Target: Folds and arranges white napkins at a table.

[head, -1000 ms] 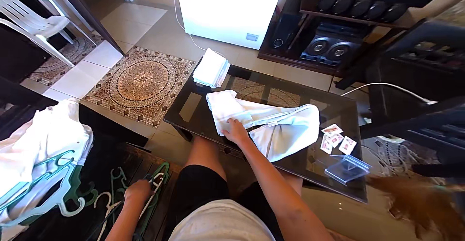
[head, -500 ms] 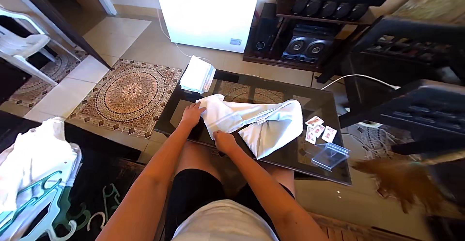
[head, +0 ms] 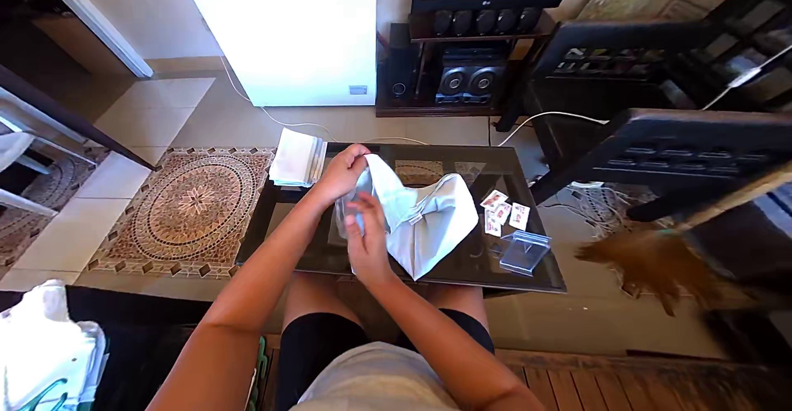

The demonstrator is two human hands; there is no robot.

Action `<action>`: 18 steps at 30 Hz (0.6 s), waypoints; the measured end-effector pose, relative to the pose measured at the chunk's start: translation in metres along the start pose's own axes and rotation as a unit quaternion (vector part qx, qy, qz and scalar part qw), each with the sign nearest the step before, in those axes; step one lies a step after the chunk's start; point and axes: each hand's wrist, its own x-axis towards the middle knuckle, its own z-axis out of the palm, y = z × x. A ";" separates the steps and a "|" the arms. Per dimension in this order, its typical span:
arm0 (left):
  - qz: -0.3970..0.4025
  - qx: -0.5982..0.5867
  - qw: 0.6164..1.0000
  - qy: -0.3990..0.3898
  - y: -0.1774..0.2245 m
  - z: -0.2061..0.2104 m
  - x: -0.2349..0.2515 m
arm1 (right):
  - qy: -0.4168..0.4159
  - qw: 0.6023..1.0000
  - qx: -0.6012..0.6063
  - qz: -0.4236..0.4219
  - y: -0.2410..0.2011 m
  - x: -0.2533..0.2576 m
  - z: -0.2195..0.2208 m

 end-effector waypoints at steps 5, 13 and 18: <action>-0.042 -0.221 0.973 -0.050 0.057 0.008 -0.015 | 0.147 0.984 -0.072 -0.075 0.001 0.025 -0.035; -0.135 -0.289 0.934 -0.160 0.067 0.017 -0.030 | 0.084 0.980 -0.102 -0.148 0.012 0.022 -0.074; -0.152 -0.202 0.964 0.085 0.064 0.003 -0.014 | 0.058 0.971 -0.194 -0.128 0.026 0.014 -0.134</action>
